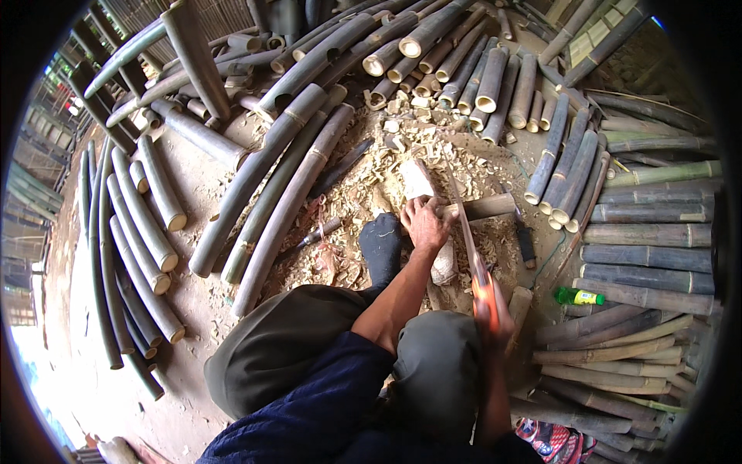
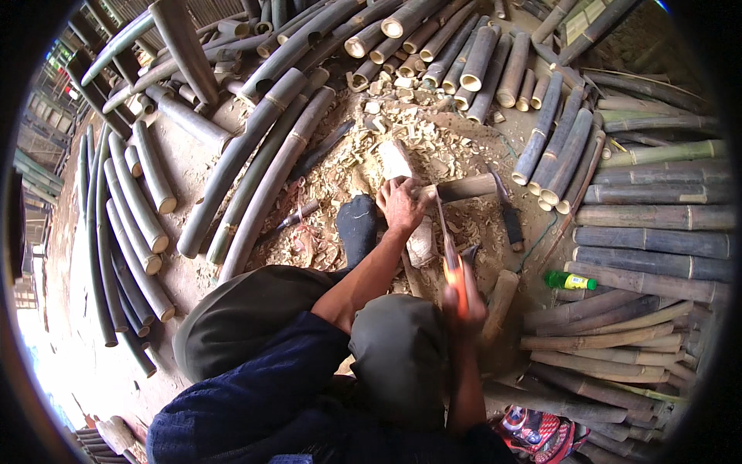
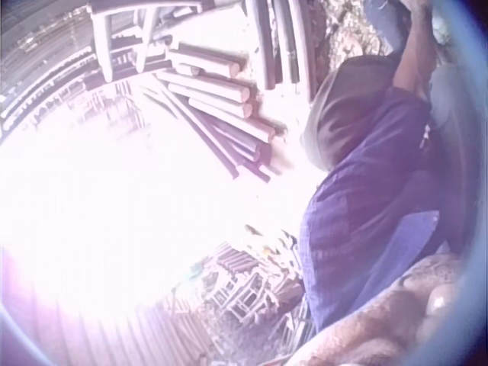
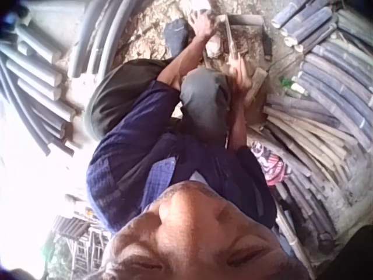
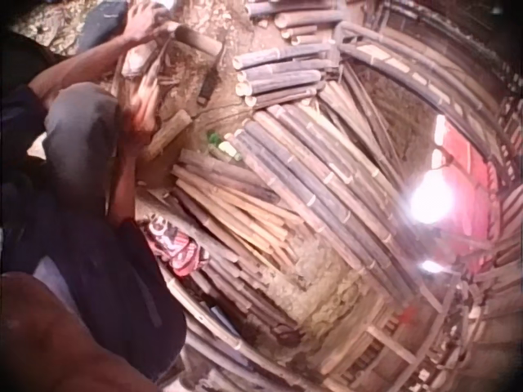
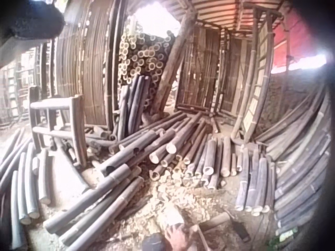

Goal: The person saws a section of bamboo with a hand saw, carves and shapes the ends of bamboo poles with a knife, and fits them together to form a structure.

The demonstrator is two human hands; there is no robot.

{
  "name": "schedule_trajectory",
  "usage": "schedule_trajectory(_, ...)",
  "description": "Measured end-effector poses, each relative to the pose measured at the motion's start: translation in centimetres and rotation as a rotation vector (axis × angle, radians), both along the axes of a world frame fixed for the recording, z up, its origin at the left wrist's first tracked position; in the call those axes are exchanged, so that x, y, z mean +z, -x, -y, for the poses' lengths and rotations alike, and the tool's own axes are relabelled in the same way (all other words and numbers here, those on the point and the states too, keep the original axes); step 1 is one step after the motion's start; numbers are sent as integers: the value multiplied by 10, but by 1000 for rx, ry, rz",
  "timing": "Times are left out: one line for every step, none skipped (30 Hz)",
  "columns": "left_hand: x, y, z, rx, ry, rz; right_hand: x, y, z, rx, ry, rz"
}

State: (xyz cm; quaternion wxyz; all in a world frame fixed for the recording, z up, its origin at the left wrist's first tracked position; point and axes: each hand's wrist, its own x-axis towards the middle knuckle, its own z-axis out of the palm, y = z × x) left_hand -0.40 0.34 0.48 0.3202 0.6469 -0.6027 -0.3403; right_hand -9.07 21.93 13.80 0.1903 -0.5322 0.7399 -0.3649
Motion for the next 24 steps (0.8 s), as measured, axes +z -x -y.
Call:
schedule_trajectory(-3, -4, 2, 2, -1, 11, 0, 0, -26, 11, 4, -28)
schedule_trajectory(-6, -4, 2, -4, 0, 25, 7, -2, -51, 21, 26, -102)
schedule_trajectory(-1, -4, 1, -18, -16, 29, 14, -2, -65, 22, 48, -178)
schedule_trajectory(8, 1, 0, -46, -29, 23, 5, 4, -62, 53, 60, -256)
schedule_trajectory(3, 2, 0, -20, -10, 46, -12, 7, -56, 87, 62, -332)
schedule_trajectory(-2, 2, 3, 3, 8, 70, -30, 12, -46, 119, 63, -407)
schedule_trajectory(-6, -4, 1, -10, 31, 92, -34, 8, -20, 88, 20, -194)
schedule_trajectory(5, 2, -2, -58, -51, 21, -34, 13, 0, 12, -12, -6)
schedule_trajectory(1, 1, 2, -36, -29, 68, -8, -5, 54, 81, 242, 71)
schedule_trajectory(-3, 4, 4, -22, -9, 105, -1, -9, 88, 50, 258, 108)
schedule_trajectory(1, 10, 3, -43, -33, 70, 8, 1, 112, 23, 90, 173)
schedule_trajectory(0, 6, 2, -57, -63, 50, 14, 4, 121, 7, 160, 236)
schedule_trajectory(3, 1, 5, -97, -118, 41, 25, 5, 114, -42, 221, 375)
schedule_trajectory(10, 5, 6, -144, -198, 55, 39, 10, 90, -82, 272, 407)
schedule_trajectory(2, 0, 11, -111, -226, -6, 55, 12, 66, -100, 328, 400)
schedule_trajectory(-12, -12, 23, -72, -243, -57, 71, 10, 41, -111, 376, 383)
schedule_trajectory(-23, -18, 28, -45, -262, -195, 85, 13, 13, -132, 409, 333)
schedule_trajectory(-28, -23, 26, -50, -273, -372, 92, 20, -15, -172, 430, 230)
schedule_trajectory(-27, -26, 28, 15, -299, -652, 84, 34, -47, -215, 455, 158)
schedule_trajectory(-23, -36, 37, 90, -313, -925, 92, 32, -70, -225, 433, 126)
schedule_trajectory(-23, -56, 49, 174, -289, -957, 97, 31, -94, -235, 411, 104)
schedule_trajectory(-21, -67, 51, 258, -279, -993, 89, 31, -121, -271, 355, 145)
schedule_trajectory(0, -51, 41, 403, -362, -1025, 83, 38, -155, -332, 290, 158)
schedule_trajectory(3, -67, 46, 449, -324, -1030, 87, 33, -179, -378, 96, 199)
